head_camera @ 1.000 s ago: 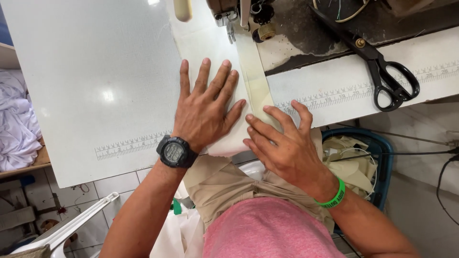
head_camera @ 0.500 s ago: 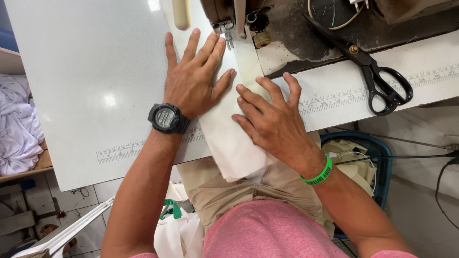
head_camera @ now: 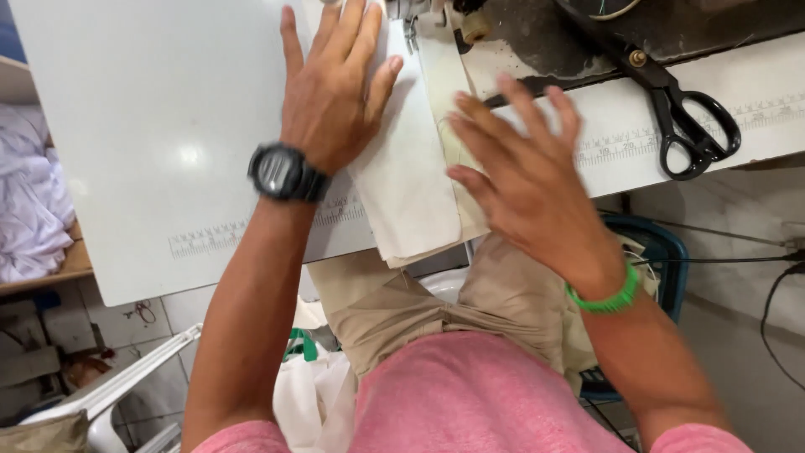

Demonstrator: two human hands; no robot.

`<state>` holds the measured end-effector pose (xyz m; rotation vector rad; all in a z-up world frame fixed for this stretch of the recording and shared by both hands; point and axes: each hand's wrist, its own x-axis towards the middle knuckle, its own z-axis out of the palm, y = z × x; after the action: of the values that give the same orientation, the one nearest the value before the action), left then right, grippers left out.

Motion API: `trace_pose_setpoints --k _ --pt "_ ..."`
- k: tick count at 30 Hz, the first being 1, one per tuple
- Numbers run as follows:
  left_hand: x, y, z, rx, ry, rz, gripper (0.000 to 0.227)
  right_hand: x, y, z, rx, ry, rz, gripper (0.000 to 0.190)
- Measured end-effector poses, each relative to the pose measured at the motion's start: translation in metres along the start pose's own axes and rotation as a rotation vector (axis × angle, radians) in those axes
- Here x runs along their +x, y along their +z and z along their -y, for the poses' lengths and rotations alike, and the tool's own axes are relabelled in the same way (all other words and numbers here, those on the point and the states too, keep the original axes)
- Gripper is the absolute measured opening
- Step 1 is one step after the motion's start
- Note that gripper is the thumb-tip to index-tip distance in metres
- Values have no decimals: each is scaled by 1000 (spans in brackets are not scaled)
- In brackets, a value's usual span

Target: Cutting and folding fabric strips at a sewing workstation in preparation for assembly

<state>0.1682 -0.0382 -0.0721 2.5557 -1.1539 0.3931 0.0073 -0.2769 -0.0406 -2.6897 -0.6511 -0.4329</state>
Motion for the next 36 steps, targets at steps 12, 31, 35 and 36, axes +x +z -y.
trace_pose_setpoints --k 12,31,35,36 --pt "-119 -51 -101 -210 -294 -66 51 -66 -19 47 209 155 -120 11" --pt "-105 -39 -91 77 -186 263 71 -85 20 59 948 839 83 25" --pt "-101 -39 -82 78 -130 242 75 -57 -5 57 461 64 -211 20" --pt "-101 -42 -83 75 -130 242 75 -49 -5 53 460 67 -209 20"
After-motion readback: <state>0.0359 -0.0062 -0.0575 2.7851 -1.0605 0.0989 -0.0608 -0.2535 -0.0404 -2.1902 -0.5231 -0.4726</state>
